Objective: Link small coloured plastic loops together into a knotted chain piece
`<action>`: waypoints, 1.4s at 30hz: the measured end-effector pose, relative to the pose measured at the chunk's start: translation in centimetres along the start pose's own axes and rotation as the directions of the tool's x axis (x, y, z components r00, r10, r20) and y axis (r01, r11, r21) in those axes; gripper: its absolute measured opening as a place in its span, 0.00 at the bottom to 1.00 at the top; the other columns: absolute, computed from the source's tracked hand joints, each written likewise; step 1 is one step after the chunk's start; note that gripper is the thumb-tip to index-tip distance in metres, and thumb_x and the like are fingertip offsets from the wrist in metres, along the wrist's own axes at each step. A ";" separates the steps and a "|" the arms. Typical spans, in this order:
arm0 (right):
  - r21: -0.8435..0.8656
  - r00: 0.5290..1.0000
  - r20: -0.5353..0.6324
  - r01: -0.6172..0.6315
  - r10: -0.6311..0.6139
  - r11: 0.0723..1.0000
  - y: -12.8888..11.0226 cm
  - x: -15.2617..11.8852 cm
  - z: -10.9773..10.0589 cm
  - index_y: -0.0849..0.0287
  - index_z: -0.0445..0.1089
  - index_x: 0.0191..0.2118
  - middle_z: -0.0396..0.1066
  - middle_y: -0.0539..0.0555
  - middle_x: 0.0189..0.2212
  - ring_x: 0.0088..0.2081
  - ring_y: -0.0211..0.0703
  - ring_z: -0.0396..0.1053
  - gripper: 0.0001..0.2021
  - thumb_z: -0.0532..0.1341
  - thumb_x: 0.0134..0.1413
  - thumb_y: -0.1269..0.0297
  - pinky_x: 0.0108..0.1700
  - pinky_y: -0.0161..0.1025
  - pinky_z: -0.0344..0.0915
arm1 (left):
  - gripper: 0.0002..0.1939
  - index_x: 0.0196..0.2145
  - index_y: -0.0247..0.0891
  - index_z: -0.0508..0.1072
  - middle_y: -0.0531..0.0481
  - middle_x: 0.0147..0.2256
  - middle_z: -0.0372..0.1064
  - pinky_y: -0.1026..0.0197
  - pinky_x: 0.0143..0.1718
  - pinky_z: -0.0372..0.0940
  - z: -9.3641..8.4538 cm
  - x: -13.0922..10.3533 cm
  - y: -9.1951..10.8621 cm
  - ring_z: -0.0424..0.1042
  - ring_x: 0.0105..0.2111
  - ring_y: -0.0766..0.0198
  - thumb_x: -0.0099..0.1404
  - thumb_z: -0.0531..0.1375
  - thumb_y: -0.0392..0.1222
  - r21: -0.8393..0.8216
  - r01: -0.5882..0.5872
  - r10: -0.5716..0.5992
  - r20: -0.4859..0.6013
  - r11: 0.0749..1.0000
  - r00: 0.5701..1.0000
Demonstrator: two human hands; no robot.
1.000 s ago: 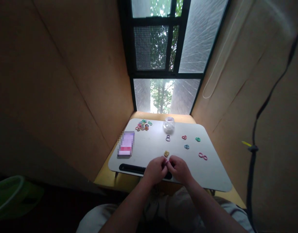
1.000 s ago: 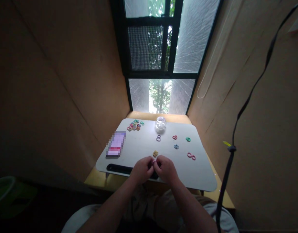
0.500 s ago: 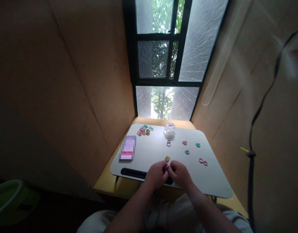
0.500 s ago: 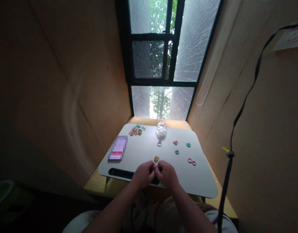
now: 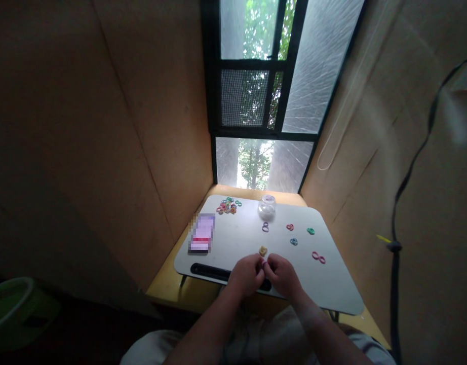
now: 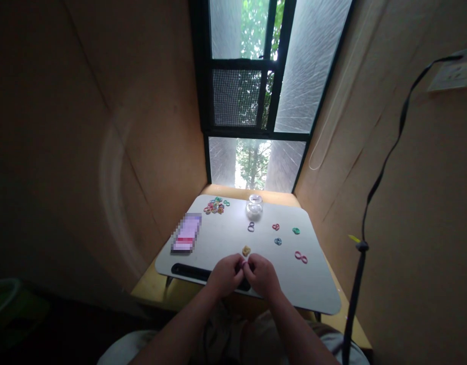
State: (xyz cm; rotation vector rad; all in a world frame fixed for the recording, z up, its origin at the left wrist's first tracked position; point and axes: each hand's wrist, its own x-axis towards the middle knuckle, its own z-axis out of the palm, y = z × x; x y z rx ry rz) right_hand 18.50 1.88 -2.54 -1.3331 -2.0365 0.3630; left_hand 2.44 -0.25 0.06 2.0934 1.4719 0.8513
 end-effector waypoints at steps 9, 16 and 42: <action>-0.007 0.999 -0.024 0.020 -0.020 1.000 0.1 -0.1 0.2 0.57 0.60 0.22 0.62 0.47 0.20 0.24 0.37 0.58 0.13 0.55 0.56 0.61 0.27 0.34 0.51 | 0.04 0.33 0.38 0.71 0.52 0.29 0.69 0.63 0.32 0.53 -0.2 -0.1 0.5 0.65 0.30 0.65 0.63 0.56 0.36 0.011 0.035 -0.035 0.018 0.999 0.999; -0.030 1.000 -0.021 0.021 -0.022 0.999 -0.1 -0.4 0.1 0.57 0.59 0.23 0.61 0.47 0.20 0.24 0.37 0.58 0.12 0.55 0.57 0.61 0.28 0.34 0.52 | 0.04 0.32 0.38 0.70 0.53 0.28 0.68 0.63 0.31 0.52 0.0 -0.3 0.3 0.64 0.29 0.65 0.62 0.56 0.37 0.040 0.017 -0.017 0.009 0.999 1.000; 0.005 1.000 0.027 0.005 -0.005 1.000 0.1 0.1 -0.2 0.56 0.57 0.23 0.58 0.46 0.20 0.24 0.36 0.57 0.13 0.55 0.57 0.61 0.28 0.35 0.51 | 0.04 0.31 0.39 0.67 0.53 0.28 0.67 0.63 0.30 0.52 0.6 0.0 -0.6 0.63 0.29 0.65 0.63 0.55 0.38 0.030 -0.038 0.038 0.004 0.999 0.999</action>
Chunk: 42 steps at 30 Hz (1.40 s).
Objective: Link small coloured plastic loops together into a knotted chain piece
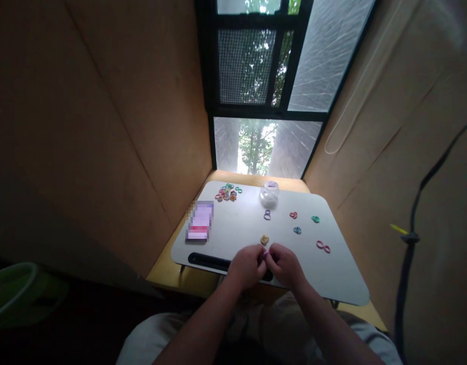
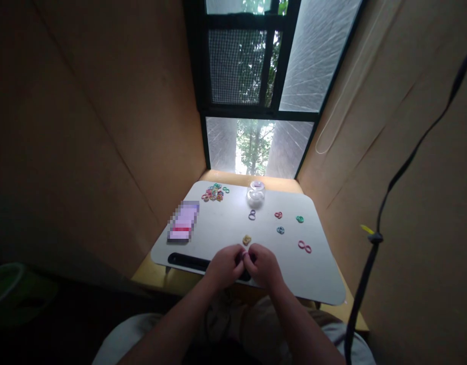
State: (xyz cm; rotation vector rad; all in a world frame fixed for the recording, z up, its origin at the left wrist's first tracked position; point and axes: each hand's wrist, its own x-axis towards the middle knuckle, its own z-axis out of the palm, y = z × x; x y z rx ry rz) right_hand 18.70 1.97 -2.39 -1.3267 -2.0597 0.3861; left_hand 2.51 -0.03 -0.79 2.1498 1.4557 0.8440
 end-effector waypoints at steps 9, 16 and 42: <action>0.017 1.000 0.000 0.007 -0.007 1.000 -0.2 0.3 -0.3 0.57 0.57 0.23 0.59 0.47 0.20 0.24 0.36 0.57 0.12 0.55 0.56 0.63 0.28 0.34 0.50 | 0.03 0.30 0.39 0.66 0.53 0.27 0.65 0.63 0.30 0.51 -0.2 0.3 0.3 0.62 0.28 0.65 0.62 0.55 0.37 -0.008 0.001 -0.001 0.003 1.000 1.000; 0.024 1.000 -0.001 -0.005 0.005 1.000 -0.6 0.1 -0.5 0.57 0.57 0.23 0.59 0.46 0.20 0.25 0.36 0.57 0.13 0.56 0.56 0.63 0.28 0.34 0.50 | 0.03 0.30 0.39 0.67 0.53 0.27 0.65 0.63 0.29 0.51 -0.1 0.2 0.3 0.62 0.27 0.65 0.62 0.55 0.36 0.006 0.004 -0.004 0.002 1.000 1.000; 0.005 1.000 -0.008 0.012 -0.012 1.000 -0.9 -0.2 -0.6 0.56 0.57 0.23 0.60 0.47 0.21 0.25 0.37 0.58 0.13 0.54 0.58 0.62 0.29 0.34 0.51 | 0.03 0.32 0.39 0.68 0.51 0.29 0.70 0.63 0.31 0.54 0.1 0.0 0.3 0.66 0.29 0.63 0.63 0.55 0.37 0.039 -0.003 0.003 -0.001 0.999 1.000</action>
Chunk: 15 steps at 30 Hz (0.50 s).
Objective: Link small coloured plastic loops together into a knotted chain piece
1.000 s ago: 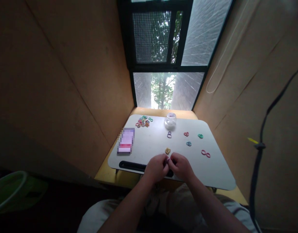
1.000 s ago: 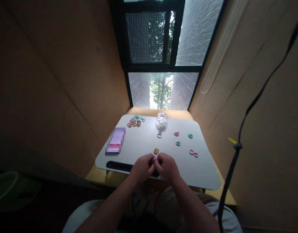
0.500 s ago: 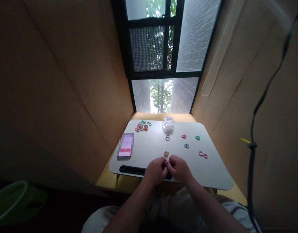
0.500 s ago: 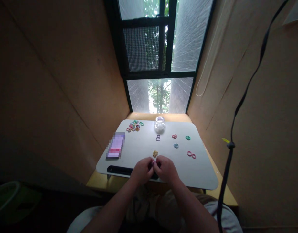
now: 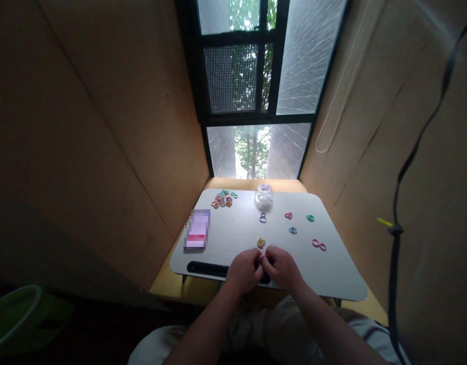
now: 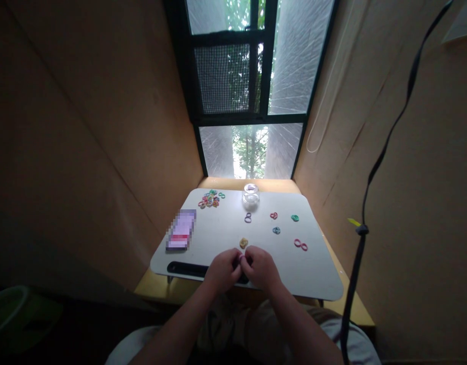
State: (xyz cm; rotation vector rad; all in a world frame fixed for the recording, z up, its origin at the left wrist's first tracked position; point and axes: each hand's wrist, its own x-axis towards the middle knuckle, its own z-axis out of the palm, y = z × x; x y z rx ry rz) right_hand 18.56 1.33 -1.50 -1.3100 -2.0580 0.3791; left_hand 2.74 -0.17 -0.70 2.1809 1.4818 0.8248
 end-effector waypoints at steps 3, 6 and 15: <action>0.002 1.000 0.005 -0.004 0.004 1.000 0.0 0.1 0.0 0.56 0.57 0.23 0.60 0.47 0.21 0.25 0.37 0.58 0.13 0.54 0.58 0.62 0.29 0.34 0.51 | 0.03 0.32 0.39 0.68 0.51 0.29 0.70 0.63 0.31 0.54 0.0 0.1 0.0 0.66 0.29 0.63 0.63 0.55 0.38 -0.009 -0.002 0.002 0.006 1.000 1.000; 0.006 1.000 0.011 -0.009 0.009 1.000 0.1 0.1 -0.1 0.56 0.57 0.23 0.60 0.47 0.21 0.25 0.37 0.58 0.13 0.54 0.57 0.62 0.29 0.34 0.51 | 0.03 0.32 0.39 0.68 0.51 0.30 0.69 0.63 0.31 0.54 -0.1 0.1 0.1 0.66 0.29 0.63 0.63 0.55 0.38 -0.011 0.005 -0.005 0.011 1.000 1.000; 0.012 1.000 0.016 -0.023 0.023 1.000 0.5 0.4 0.2 0.56 0.58 0.23 0.60 0.47 0.21 0.25 0.36 0.57 0.11 0.56 0.56 0.63 0.28 0.34 0.51 | 0.03 0.30 0.39 0.66 0.52 0.27 0.66 0.63 0.29 0.52 -0.3 0.4 0.2 0.63 0.28 0.65 0.62 0.56 0.38 -0.023 0.028 -0.028 0.031 0.999 0.999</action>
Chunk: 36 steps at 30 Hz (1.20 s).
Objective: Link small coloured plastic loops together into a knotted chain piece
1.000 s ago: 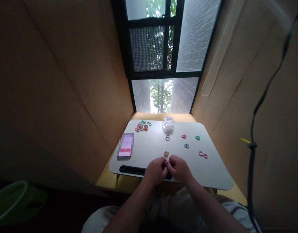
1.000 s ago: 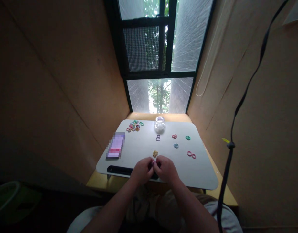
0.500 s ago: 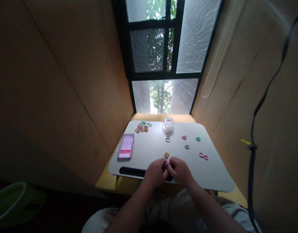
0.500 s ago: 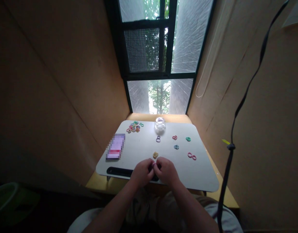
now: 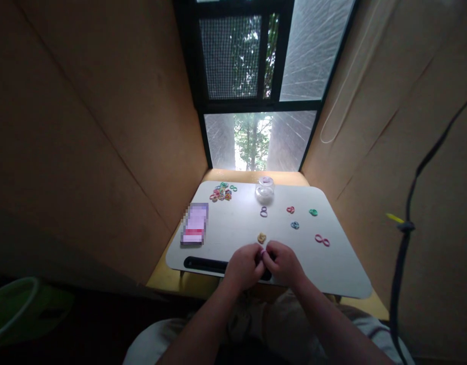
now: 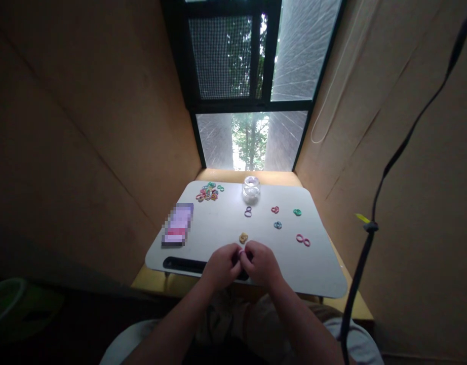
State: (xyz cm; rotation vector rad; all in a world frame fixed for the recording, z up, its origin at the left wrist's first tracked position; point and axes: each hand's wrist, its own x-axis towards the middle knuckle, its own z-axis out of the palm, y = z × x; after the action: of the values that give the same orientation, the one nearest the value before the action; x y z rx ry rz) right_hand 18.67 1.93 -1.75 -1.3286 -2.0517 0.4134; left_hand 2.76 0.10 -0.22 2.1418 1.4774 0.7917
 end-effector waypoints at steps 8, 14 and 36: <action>-0.007 1.000 -0.008 0.011 -0.011 1.000 -0.3 0.0 -0.3 0.57 0.60 0.23 0.62 0.47 0.21 0.25 0.36 0.57 0.11 0.56 0.55 0.64 0.28 0.34 0.50 | 0.03 0.29 0.39 0.66 0.52 0.27 0.66 0.63 0.29 0.52 -0.2 0.0 0.2 0.62 0.27 0.65 0.62 0.56 0.37 -0.008 0.000 0.000 -0.002 1.000 1.000; -0.014 1.000 -0.013 0.010 -0.010 1.000 -0.3 -0.1 -0.2 0.56 0.59 0.23 0.62 0.47 0.21 0.25 0.37 0.57 0.11 0.56 0.55 0.64 0.28 0.34 0.50 | 0.03 0.30 0.39 0.68 0.52 0.27 0.67 0.63 0.29 0.53 -0.2 -0.1 0.2 0.63 0.27 0.65 0.62 0.56 0.37 -0.008 0.016 -0.016 -0.004 1.000 1.000; -0.012 0.999 -0.031 0.031 -0.031 0.999 -0.4 -0.2 0.0 0.57 0.58 0.23 0.60 0.47 0.21 0.25 0.36 0.57 0.12 0.55 0.57 0.63 0.29 0.34 0.50 | 0.03 0.33 0.39 0.69 0.51 0.30 0.70 0.64 0.32 0.55 0.2 -0.2 -0.2 0.67 0.30 0.64 0.63 0.55 0.37 -0.030 -0.018 0.017 -0.033 0.999 0.999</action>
State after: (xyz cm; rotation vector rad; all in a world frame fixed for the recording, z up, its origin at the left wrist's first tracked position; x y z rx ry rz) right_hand 18.47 1.59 -1.54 -1.3002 -2.0488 0.3658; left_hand 2.70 -0.06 -0.52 2.1320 1.4551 0.8533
